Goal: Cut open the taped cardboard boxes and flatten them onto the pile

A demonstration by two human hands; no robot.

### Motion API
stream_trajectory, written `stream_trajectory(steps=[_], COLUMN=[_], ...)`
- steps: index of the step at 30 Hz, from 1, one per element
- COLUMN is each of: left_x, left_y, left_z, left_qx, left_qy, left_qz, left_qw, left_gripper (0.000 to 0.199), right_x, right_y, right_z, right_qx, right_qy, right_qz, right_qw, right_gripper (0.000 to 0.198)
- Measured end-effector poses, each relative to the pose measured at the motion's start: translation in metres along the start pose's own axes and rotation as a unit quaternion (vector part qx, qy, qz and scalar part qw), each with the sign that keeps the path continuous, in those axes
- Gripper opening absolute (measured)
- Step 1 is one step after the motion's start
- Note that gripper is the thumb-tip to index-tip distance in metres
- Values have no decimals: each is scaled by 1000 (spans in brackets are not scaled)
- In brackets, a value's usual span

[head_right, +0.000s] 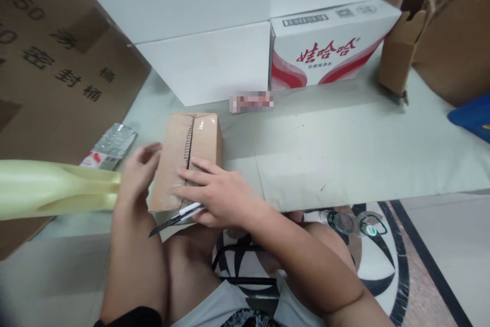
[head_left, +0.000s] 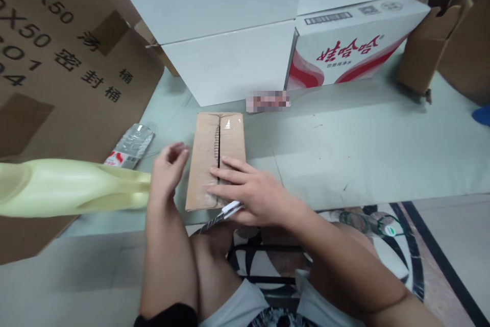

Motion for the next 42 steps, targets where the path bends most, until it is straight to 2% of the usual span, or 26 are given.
stream_trajectory(steps=[3, 7, 9, 13, 17, 23, 26, 29, 32, 39, 42], left_x=[-20, -39, -38, -23, -14, -16, -17, -15, -14, -17, -16], left_y=[-3, -27, -35, -44, -56, -62, -63, -63, -64, -70, -72], left_z=[12, 22, 24, 21, 16, 13, 13, 12, 11, 8, 8], left_qx=[-59, 30, 41, -22, -46, -93, -99, -95, -92, -96, -91], left_qy=[-38, -73, -72, -61, -54, -30, -33, -38, -42, -39, -38], left_qz=[36, 25, 26, -4, -45, -119, -127, -126, -119, -140, -138], left_qw=[997, 997, 996, 998, 996, 988, 986, 987, 988, 985, 985], left_gripper=[46, 39, 33, 23, 17, 18, 19, 20, 19, 20, 19], right_x=[0, 1, 1, -1, -4, 6, 12, 15, 15, 17, 18], right_y=[8, 18, 18, 14, 17, 26, 32, 38, 42, 49, 55], right_z=[1, 1, 1, 2, 3, 4, 0, -7, -12, -22, -22], right_qx=[17, 45, 46, 6, -45, -4, 19, 24, 7, -7, -51], right_qy=[38, 60, 53, 53, 45, -12, -24, -17, -17, -37, -84], right_qz=[34, 72, 84, 95, 79, 54, 38, 20, 8, 19, 22], right_qw=[999, 995, 994, 994, 995, 998, 999, 999, 1000, 999, 995], right_gripper=[51, 48, 48, 36, 26, 24, 13, 19, 24, 21, 11])
Point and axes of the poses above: each hand's wrist, its own z-axis towards the middle knuckle, its own y-axis out of the back of the hand, x = y × z, the point moved 4 cm from there along z, towards the middle knuckle, and after that the axes turned 12 degrees about -y, right-handed, at the moved point
